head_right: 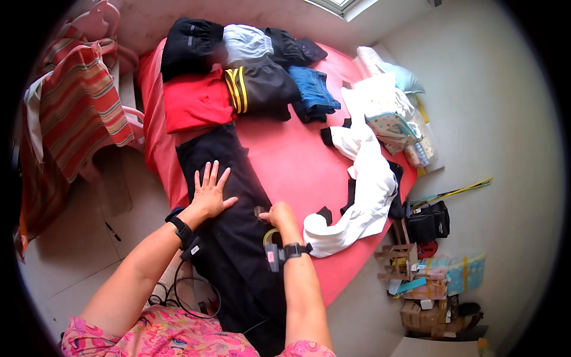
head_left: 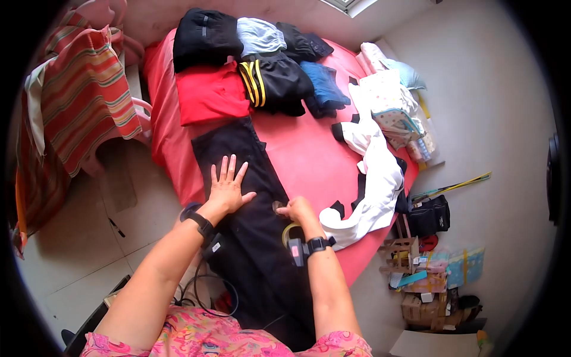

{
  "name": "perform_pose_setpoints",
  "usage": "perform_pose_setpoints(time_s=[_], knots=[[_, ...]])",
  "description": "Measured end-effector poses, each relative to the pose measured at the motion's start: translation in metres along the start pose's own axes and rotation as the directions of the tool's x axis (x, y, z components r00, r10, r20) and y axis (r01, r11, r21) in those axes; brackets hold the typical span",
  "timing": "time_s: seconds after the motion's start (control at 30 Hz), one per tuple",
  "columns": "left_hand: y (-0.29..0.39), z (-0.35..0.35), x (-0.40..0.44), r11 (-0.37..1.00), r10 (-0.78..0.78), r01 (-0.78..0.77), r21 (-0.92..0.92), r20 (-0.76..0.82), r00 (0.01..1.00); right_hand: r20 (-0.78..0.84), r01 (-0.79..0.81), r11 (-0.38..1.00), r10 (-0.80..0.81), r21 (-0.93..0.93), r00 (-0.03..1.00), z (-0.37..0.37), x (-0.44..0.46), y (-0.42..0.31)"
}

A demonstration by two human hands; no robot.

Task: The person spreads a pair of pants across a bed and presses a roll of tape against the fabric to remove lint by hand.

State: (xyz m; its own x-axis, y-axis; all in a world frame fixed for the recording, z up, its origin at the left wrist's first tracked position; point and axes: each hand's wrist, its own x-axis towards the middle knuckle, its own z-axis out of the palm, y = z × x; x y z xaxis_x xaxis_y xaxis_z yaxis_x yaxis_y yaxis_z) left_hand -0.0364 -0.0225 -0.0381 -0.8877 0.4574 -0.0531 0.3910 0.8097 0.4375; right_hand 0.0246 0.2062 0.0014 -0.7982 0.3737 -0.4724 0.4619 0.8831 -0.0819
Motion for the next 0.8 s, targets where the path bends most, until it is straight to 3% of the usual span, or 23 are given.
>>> perform_pose_setpoints(time_s=[0.07, 0.2, 0.33, 0.4, 0.43, 0.57, 0.67, 0.73, 0.8], knots=[[-0.001, 0.001, 0.002, 1.0, 0.001, -0.001, -0.012, -0.016, 1.0, 0.112, -0.106, 0.883, 0.061, 0.457, 0.992, 0.0, -0.007, 0.027], [0.0, 0.001, -0.001, 0.999, 0.005, -0.006, -0.039, -0.027, 1.0, -0.006, -0.184, 0.925, 0.198, 0.333, 0.98, -0.048, -0.038, 0.052], [0.0, 0.002, 0.0, 0.999, 0.004, -0.004, -0.032, -0.019, 1.0, 0.029, -0.158, 0.903, 0.16, 0.399, 0.987, -0.043, -0.036, 0.052], [-0.002, 0.004, 0.001, 0.999, 0.004, -0.005, -0.033, -0.025, 1.0, -0.09, 0.002, 0.97, 0.021, 0.245, 0.996, -0.007, -0.028, 0.036], [-0.002, 0.005, 0.0, 0.999, 0.008, -0.009, -0.035, -0.03, 1.0, -0.205, -0.111, 0.994, 0.106, -0.013, 0.973, 0.009, -0.029, 0.02], [-0.002, 0.007, 0.0, 1.0, 0.015, -0.016, -0.024, -0.044, 0.999, -0.097, -0.11, 0.989, 0.119, 0.096, 0.988, 0.007, -0.012, 0.032], [0.0, 0.005, 0.003, 1.0, -0.005, 0.005, -0.017, -0.005, 1.0, 0.088, -0.177, 0.881, 0.155, 0.439, 0.984, -0.021, -0.033, 0.045], [-0.001, 0.007, 0.001, 1.0, -0.001, 0.0, -0.014, -0.034, 0.999, 0.052, -0.22, 0.89, 0.218, 0.4, 0.975, -0.05, -0.059, 0.04], [-0.001, 0.005, 0.001, 1.0, 0.002, -0.002, -0.013, -0.019, 1.0, -0.018, -0.111, 0.89, 0.133, 0.443, 0.991, -0.053, -0.063, 0.058]])
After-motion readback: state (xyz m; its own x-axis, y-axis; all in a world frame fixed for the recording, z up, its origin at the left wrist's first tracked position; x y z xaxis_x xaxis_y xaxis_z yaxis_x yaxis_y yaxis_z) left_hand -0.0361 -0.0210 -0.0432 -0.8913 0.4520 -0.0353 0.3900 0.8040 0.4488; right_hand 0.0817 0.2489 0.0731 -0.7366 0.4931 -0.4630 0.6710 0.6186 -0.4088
